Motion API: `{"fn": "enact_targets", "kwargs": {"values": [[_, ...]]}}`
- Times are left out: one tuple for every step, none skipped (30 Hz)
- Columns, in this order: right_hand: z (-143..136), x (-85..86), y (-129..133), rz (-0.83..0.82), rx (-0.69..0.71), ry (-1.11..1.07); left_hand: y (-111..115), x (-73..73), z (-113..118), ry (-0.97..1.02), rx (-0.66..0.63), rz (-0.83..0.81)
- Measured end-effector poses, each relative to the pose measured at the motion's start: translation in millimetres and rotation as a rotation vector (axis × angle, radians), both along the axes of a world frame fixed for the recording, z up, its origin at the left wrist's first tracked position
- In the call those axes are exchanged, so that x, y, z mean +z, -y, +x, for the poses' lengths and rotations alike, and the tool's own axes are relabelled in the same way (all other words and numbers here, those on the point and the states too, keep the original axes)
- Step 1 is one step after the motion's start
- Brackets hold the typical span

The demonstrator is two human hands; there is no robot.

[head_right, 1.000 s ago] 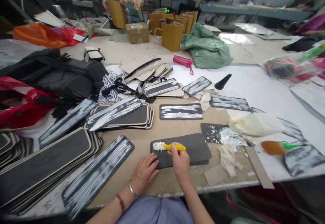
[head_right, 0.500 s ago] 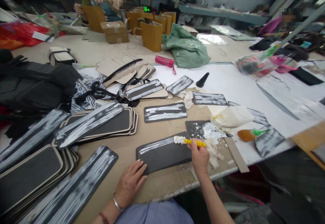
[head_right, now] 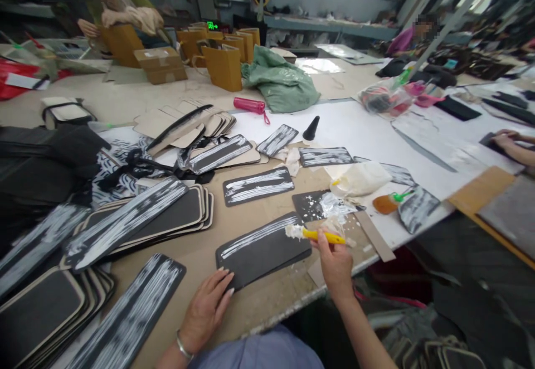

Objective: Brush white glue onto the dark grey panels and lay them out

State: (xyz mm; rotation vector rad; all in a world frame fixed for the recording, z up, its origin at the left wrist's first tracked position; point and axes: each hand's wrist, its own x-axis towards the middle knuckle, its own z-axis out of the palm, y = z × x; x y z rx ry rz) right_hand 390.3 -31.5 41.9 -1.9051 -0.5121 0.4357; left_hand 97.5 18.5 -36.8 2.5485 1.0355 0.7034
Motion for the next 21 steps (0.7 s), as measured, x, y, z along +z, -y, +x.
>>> {"fn": "enact_targets", "kwargs": {"values": [[-12.0,1.2,3.2,0.031,0.023,-0.058,-1.8,1.8,-0.8,0.022,-0.005,-0.036],[-24.5,1.7,6.1,0.052,0.05,-0.108,-4.0,3.3,-1.7,0.047,-0.006,-0.072],[-37.1,1.4,8.6,0.062,0.08,-0.149,-6.7,4.3,-2.7,0.073,-0.004,-0.111],[-49.6,0.3,10.8,0.061,0.116,-0.18,-9.7,4.9,-3.7,0.093,0.0,-0.151],[-61.6,-1.4,12.5,0.054,0.148,-0.204,-12.7,5.0,-4.7,0.109,0.004,-0.19],[-73.2,-3.8,13.8,0.048,0.177,-0.226,-15.6,4.9,-5.7,0.118,0.01,-0.227],[-84.3,-6.7,14.5,0.047,0.205,-0.246,-18.1,4.8,-6.6,0.122,0.014,-0.256],[-94.6,-10.0,14.8,0.05,0.234,-0.266,-20.2,4.6,-7.3,0.123,0.014,-0.277],[-104.2,-13.5,14.6,0.056,0.263,-0.286,-21.7,4.6,-7.9,0.123,0.012,-0.29],[-112.8,-17.2,13.9,0.061,0.289,-0.305,-22.6,4.7,-8.3,0.124,0.011,-0.297],[-120.1,-20.8,13.0,0.064,0.316,-0.32,-23.1,4.8,-8.6,0.126,0.009,-0.298],[-125.6,-24.2,11.9,0.063,0.339,-0.331,-23.1,4.9,-8.8,0.128,0.007,-0.294],[-129.0,-27.4,11.0,0.059,0.35,-0.335,-22.7,5.0,-9.1,0.129,-0.001,-0.283],[-130.0,-30.2,10.3,0.053,0.352,-0.332,-21.9,5.0,-9.4,0.125,-0.019,-0.265],[-128.1,-32.6,10.1,0.047,0.342,-0.322,-21.0,4.9,-9.7,0.112,-0.047,-0.24],[-123.4,-34.5,10.6,0.042,0.323,-0.309,-19.9,4.6,-10.2,0.09,-0.078,-0.21],[-115.8,-35.9,11.7,0.038,0.295,-0.294,-18.8,4.3,-10.7,0.059,-0.108,-0.18],[-105.7,-36.9,13.4,0.034,0.259,-0.276,-17.7,3.8,-11.3,0.023,-0.132,-0.151],[-93.3,-37.6,15.6,0.026,0.224,-0.256,-16.7,3.2,-12.0,-0.015,-0.149,-0.126],[-79.4,-38.2,18.1,0.012,0.183,-0.231,-16.0,2.5,-12.7,-0.05,-0.157,-0.103],[-64.3,-38.5,20.9,-0.005,0.142,-0.199,-15.4,1.7,-13.3,-0.078,-0.161,-0.082]]}}
